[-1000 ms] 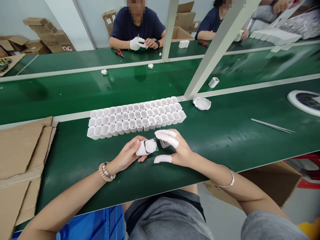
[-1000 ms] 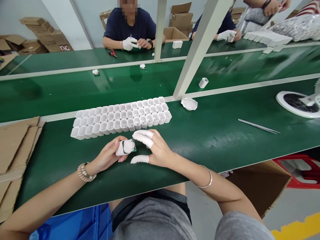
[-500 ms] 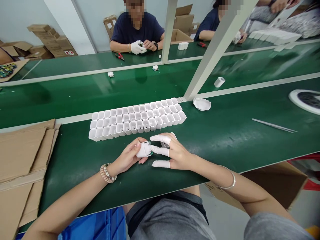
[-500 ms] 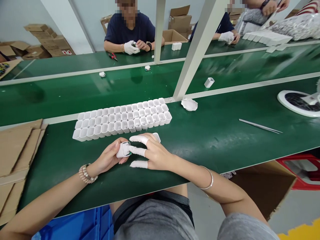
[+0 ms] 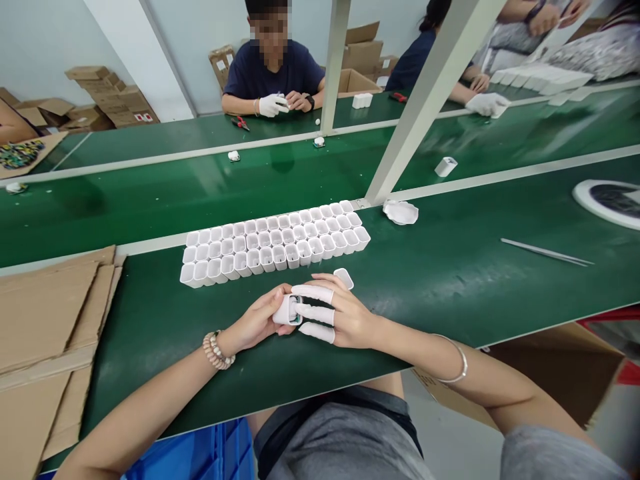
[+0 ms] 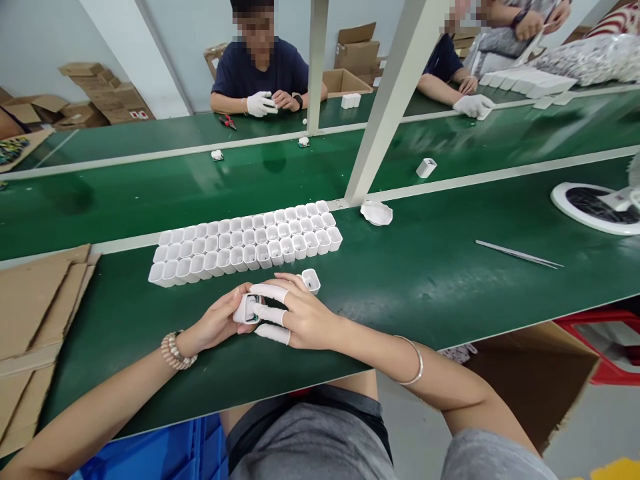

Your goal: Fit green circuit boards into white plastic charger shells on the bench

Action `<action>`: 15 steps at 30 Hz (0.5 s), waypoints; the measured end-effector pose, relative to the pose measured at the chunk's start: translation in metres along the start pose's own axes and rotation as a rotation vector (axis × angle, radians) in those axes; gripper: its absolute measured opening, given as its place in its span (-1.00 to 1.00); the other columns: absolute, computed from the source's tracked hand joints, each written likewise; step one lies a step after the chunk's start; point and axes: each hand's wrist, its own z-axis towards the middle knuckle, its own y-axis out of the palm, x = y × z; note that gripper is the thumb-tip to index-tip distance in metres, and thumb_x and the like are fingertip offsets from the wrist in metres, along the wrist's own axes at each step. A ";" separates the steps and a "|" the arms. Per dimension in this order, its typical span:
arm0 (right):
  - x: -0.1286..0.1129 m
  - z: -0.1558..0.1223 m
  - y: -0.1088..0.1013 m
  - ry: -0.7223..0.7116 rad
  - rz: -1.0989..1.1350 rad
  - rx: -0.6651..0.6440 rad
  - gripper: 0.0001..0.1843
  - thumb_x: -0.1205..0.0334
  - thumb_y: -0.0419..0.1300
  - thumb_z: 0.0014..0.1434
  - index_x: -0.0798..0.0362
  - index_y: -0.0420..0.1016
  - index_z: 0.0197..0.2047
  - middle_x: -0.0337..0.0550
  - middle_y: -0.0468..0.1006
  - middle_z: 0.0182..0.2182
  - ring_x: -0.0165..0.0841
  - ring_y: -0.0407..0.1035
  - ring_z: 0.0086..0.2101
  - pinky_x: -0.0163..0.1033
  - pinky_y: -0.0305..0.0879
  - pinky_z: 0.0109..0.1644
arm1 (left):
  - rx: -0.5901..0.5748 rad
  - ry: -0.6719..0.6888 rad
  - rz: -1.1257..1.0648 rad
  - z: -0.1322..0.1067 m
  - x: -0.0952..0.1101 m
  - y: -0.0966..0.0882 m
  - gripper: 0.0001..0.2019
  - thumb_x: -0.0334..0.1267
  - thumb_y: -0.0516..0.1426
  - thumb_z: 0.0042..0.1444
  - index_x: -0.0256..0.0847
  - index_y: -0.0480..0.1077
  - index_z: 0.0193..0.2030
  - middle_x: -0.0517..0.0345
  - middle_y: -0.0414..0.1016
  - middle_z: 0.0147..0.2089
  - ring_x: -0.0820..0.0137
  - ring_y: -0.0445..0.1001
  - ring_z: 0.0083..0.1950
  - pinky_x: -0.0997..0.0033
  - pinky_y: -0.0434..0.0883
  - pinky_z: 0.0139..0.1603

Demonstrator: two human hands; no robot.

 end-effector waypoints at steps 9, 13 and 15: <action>-0.001 0.001 0.005 0.015 0.021 0.112 -0.56 0.17 0.24 0.29 0.06 0.37 0.21 0.10 0.55 0.01 -0.18 0.42 0.06 0.07 0.43 0.12 | 0.006 -0.020 0.004 -0.001 0.000 0.000 -0.62 0.09 0.14 0.25 -0.24 0.38 -0.11 0.20 0.36 -0.41 0.57 0.26 -0.55 0.50 0.23 -0.50; 0.001 -0.001 0.007 0.016 0.025 0.129 -0.62 0.22 0.25 0.29 0.01 0.44 0.16 0.05 0.55 -0.02 -0.21 0.43 0.03 0.01 0.45 0.05 | 0.005 -0.013 0.014 0.000 -0.001 0.000 -0.61 0.09 0.14 0.25 -0.26 0.40 -0.12 0.21 0.34 -0.42 0.56 0.26 -0.54 0.50 0.23 -0.49; 0.003 -0.001 0.008 0.007 0.033 0.141 -0.63 0.24 0.26 0.27 0.00 0.46 0.14 0.04 0.56 -0.02 -0.22 0.43 0.02 0.00 0.45 0.03 | 0.001 -0.011 0.018 0.000 0.000 0.000 -0.61 0.09 0.14 0.25 -0.26 0.40 -0.11 0.22 0.33 -0.43 0.57 0.25 -0.53 0.50 0.23 -0.48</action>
